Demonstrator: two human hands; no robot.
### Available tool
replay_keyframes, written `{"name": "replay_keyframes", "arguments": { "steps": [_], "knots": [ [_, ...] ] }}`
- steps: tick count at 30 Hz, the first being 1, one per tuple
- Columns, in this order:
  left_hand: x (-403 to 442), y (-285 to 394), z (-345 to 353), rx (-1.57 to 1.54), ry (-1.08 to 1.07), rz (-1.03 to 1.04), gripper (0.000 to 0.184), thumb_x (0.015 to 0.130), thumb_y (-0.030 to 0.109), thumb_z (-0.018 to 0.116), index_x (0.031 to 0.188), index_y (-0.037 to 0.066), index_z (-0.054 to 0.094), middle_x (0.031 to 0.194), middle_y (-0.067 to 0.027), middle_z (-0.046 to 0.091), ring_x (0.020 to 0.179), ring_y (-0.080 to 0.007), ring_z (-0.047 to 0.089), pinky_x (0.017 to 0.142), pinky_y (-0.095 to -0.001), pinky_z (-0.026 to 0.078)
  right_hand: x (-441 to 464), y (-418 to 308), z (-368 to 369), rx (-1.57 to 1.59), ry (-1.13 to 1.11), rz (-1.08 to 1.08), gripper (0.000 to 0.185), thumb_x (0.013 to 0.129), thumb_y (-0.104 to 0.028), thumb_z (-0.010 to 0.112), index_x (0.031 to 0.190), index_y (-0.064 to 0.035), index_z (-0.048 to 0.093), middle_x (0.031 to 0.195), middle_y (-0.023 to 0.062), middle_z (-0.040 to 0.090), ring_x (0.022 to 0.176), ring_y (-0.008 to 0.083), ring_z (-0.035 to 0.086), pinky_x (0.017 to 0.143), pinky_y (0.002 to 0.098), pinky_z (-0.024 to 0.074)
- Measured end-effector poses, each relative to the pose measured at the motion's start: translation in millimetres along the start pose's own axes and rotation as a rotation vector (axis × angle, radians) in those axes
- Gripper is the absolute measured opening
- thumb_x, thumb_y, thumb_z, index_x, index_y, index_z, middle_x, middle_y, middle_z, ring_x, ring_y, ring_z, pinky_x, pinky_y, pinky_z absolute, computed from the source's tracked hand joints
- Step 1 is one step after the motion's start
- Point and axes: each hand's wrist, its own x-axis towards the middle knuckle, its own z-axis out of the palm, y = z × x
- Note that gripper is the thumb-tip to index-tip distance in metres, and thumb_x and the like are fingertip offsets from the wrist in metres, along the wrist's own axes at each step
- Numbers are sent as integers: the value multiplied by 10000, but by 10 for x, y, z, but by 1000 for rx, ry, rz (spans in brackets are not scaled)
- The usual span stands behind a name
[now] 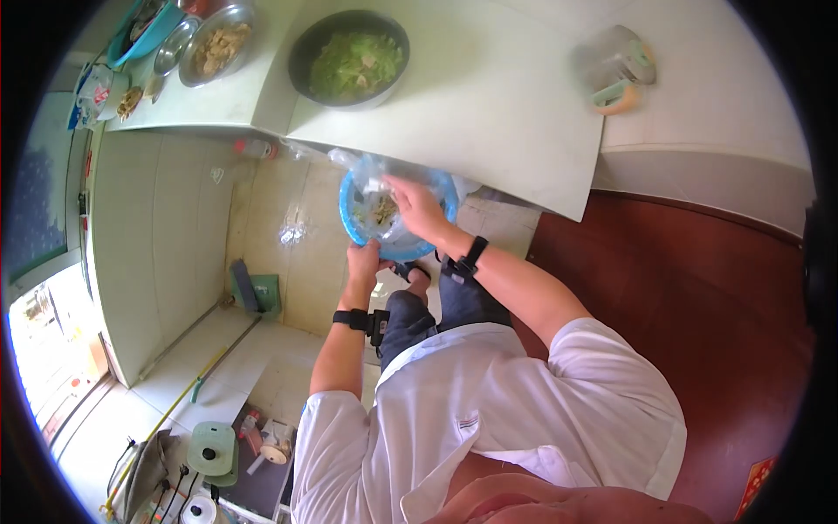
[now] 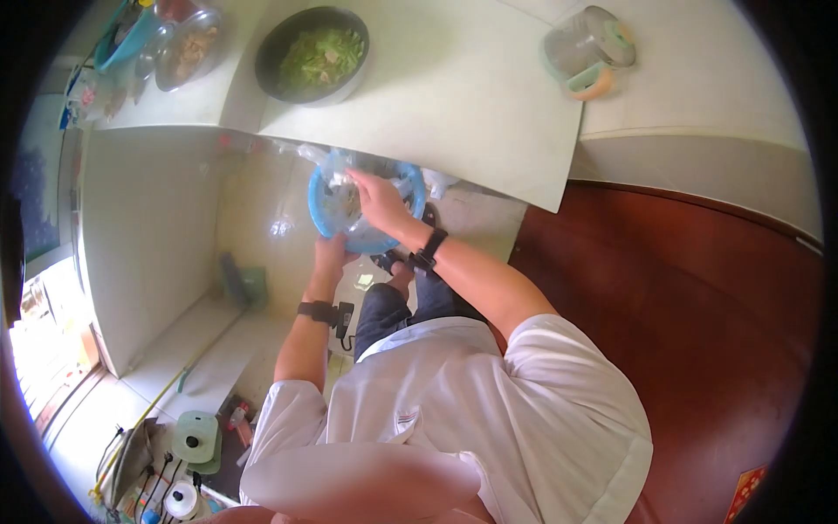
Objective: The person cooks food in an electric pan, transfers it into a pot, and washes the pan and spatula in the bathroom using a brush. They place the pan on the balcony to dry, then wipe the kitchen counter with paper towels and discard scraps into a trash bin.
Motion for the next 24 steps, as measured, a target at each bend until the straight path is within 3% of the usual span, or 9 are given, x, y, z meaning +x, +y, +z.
{"name": "replay_keyframes", "arguments": {
  "steps": [1,4,6,8,10,12,15,19,24],
  "knots": [
    [39,-35,-8,-3,-19,13,334,824,67,515,1125,-79,507,908,-159,630,666,-255,676,518,-335,609,28,-11,-112,-14,16,-10,346,891,-13,470,1216,7,586,1149,201,634,1119,371,575,971,419,440],
    [27,-66,-56,-3,-40,24,366,817,78,508,1158,-56,509,940,-159,633,690,-256,679,531,-338,607,110,-21,-747,1113,-233,484,334,901,-39,507,1215,55,570,1154,136,638,1025,223,613,863,331,502],
    [-9,-34,-48,50,-28,23,411,813,80,503,1203,-51,504,1018,-177,627,799,-282,684,608,-367,613,333,-24,-1360,1098,-10,429,339,911,-63,496,1222,56,555,1144,142,632,1025,221,611,854,351,519],
    [-25,-49,-48,40,-41,19,417,811,75,498,1209,-51,498,1017,-179,625,803,-283,684,608,-364,612,704,82,-1954,843,421,344,298,914,-92,504,1166,49,577,1086,141,645,1053,235,610,858,374,510],
    [2,-15,-2,25,-39,12,423,809,70,493,1215,-50,492,1016,-180,624,807,-283,684,608,-362,611,1245,386,-2546,130,524,219,354,903,-99,487,1215,61,535,1084,139,639,917,300,654,789,435,521],
    [-73,20,47,-32,-3,-30,369,820,58,497,1177,-35,509,975,-148,632,715,-242,675,533,-341,598,1722,791,-2898,-536,646,-23,430,916,-141,472,1288,74,470,1208,192,578,1054,354,593,880,489,460],
    [-165,118,169,-37,55,-62,360,821,48,498,1171,-34,508,962,-140,629,702,-232,667,537,-334,598,2168,909,-2964,-1066,673,34,564,928,-220,436,1397,78,341,1424,243,398,1308,386,395,1059,504,315],
    [-167,91,247,-99,94,-97,363,819,53,506,1171,-35,506,946,-130,629,692,-224,663,543,-326,599,2566,822,-2823,-963,448,35,649,931,-304,375,1445,73,247,1542,239,201,1452,361,130,1185,458,97],
    [-145,63,289,-122,99,-87,355,815,58,513,1154,-46,503,918,-126,624,693,-220,661,549,-323,601,2516,632,-2362,-977,217,-217,643,898,-248,419,1436,69,266,1526,249,229,1441,369,164,1178,474,129]
  ]
}}
